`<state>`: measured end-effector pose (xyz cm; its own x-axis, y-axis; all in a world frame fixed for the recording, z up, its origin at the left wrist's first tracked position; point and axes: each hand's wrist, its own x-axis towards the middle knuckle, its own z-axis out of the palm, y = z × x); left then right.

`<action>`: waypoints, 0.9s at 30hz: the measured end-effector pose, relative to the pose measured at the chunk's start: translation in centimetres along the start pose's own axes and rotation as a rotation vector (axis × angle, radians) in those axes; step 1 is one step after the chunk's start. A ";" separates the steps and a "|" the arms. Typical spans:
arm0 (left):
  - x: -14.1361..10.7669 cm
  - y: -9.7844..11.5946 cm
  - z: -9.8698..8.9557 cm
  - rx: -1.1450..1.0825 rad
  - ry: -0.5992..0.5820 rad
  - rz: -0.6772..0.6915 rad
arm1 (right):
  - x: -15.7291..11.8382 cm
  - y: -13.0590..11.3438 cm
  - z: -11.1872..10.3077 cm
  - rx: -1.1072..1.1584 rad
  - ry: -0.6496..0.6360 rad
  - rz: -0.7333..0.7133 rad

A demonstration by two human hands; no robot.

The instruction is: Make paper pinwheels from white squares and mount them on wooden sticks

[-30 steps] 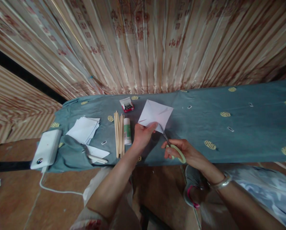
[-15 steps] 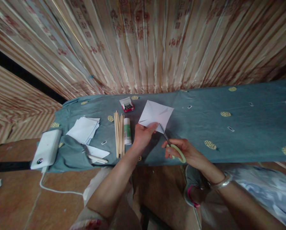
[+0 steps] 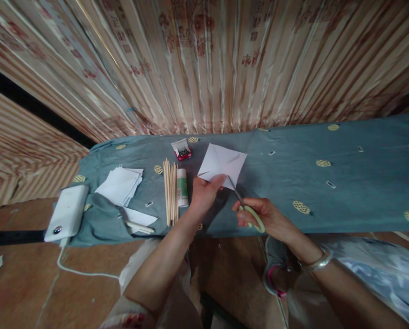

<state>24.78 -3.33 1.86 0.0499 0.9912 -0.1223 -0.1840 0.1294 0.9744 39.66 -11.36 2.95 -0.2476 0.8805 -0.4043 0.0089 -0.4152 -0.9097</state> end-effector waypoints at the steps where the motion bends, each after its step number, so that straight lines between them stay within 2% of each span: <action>1: 0.0 0.0 0.0 0.000 0.003 -0.001 | 0.0 0.1 0.0 0.008 0.002 0.002; 27: 0.1 -0.7 -0.1 0.001 -0.037 0.023 | 0.3 0.4 0.0 -0.016 0.055 -0.005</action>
<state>24.82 -3.36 1.18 0.0817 0.9923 -0.0928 -0.1844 0.1065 0.9771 39.57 -11.23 2.47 -0.1937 0.8940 -0.4039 0.0234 -0.4074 -0.9130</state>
